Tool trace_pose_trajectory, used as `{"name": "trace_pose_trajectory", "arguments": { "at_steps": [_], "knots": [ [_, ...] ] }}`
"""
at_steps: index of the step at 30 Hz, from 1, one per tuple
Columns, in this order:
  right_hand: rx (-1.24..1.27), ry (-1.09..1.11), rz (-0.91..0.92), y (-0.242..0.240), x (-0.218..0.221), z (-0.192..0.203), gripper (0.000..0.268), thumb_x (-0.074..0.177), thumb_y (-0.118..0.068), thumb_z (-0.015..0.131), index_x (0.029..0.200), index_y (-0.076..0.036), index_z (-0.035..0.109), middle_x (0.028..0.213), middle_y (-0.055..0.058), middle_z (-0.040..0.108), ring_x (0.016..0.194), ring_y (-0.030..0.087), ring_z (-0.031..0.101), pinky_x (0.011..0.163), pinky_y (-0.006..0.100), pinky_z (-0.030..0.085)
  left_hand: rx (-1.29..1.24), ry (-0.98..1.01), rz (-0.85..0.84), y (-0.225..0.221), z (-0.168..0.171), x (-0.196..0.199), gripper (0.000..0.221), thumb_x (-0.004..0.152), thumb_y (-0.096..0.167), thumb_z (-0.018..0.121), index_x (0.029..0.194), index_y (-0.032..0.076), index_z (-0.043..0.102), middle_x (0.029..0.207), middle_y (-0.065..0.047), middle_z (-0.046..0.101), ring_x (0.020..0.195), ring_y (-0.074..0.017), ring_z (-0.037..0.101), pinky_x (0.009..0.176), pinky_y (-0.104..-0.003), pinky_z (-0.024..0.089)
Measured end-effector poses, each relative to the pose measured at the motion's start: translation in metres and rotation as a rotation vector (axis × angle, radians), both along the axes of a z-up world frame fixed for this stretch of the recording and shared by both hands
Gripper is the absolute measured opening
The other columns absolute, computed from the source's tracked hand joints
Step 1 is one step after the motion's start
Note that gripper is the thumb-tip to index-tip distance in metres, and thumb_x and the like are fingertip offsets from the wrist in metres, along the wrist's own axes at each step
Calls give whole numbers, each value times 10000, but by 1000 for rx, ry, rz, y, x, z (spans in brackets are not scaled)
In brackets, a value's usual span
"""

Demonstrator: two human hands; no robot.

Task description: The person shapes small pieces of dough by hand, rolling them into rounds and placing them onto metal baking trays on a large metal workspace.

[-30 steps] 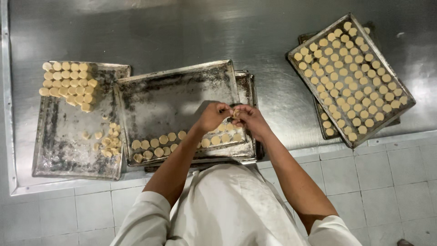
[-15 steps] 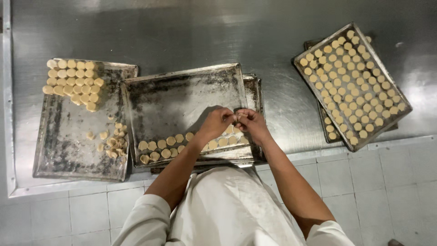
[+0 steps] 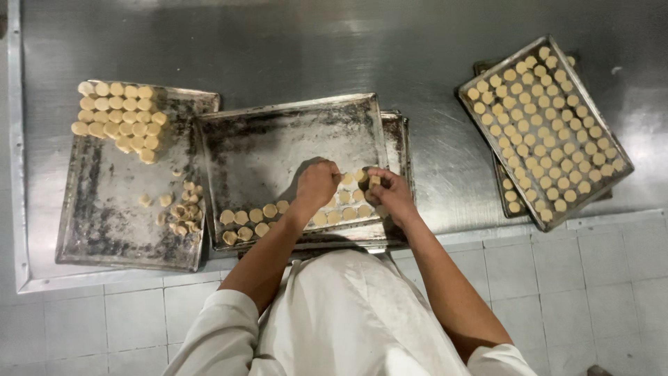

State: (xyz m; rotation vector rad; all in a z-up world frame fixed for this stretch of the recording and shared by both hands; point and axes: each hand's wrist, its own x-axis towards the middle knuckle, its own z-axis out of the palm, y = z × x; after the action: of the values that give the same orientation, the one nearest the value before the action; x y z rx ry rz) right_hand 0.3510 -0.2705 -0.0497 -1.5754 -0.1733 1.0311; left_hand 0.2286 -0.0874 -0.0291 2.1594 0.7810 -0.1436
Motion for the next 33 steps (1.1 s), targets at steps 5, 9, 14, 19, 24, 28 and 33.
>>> {"name": "trace_pose_trajectory", "arguments": {
  "at_steps": [5,9,14,19,24,28,33],
  "knots": [
    [134,27,89,9,-11,7,316,923,33,610,1231,-41,619,991,67,722,755,126,661,614,251,532,-277,-168,-33,-4,9,-7,217,919,221,713,1043,53,773,960,-134,758,854,-258,737,782,-380,567],
    [129,70,147,22,-16,7,210,1001,-5,615,1207,7,653,985,83,715,800,127,667,680,249,552,-294,-194,-26,5,11,-13,227,906,215,730,1024,26,774,964,-165,741,856,-271,720,762,-396,551],
    [69,166,93,30,-24,0,221,994,-39,609,1204,-1,667,947,72,711,776,136,671,681,253,562,32,33,-37,18,9,-31,207,983,231,692,1011,50,789,973,-163,749,867,-296,708,796,-415,530],
    [171,160,164,37,-38,-4,227,1009,-36,628,1230,10,640,982,78,715,798,128,665,695,247,553,-247,-194,15,18,7,-43,232,884,241,735,967,27,773,886,-130,748,784,-250,726,727,-394,556],
    [104,159,130,50,-46,-3,254,975,6,615,1229,15,622,965,78,689,814,151,697,726,265,596,-198,-24,44,35,7,-53,211,935,241,694,983,55,782,838,-132,751,744,-257,697,707,-401,526],
    [102,84,181,59,-53,-3,257,986,-2,621,1241,22,631,985,78,702,821,147,683,706,258,577,-196,-78,68,42,7,-67,255,924,271,751,955,19,772,828,-145,739,742,-255,686,703,-398,517],
    [108,134,162,71,-62,-9,178,942,-15,650,1113,-38,607,950,89,692,763,148,704,630,260,566,-280,-144,89,48,8,-78,207,888,221,712,971,42,772,844,-123,764,750,-245,727,693,-388,546]
  ]
}}
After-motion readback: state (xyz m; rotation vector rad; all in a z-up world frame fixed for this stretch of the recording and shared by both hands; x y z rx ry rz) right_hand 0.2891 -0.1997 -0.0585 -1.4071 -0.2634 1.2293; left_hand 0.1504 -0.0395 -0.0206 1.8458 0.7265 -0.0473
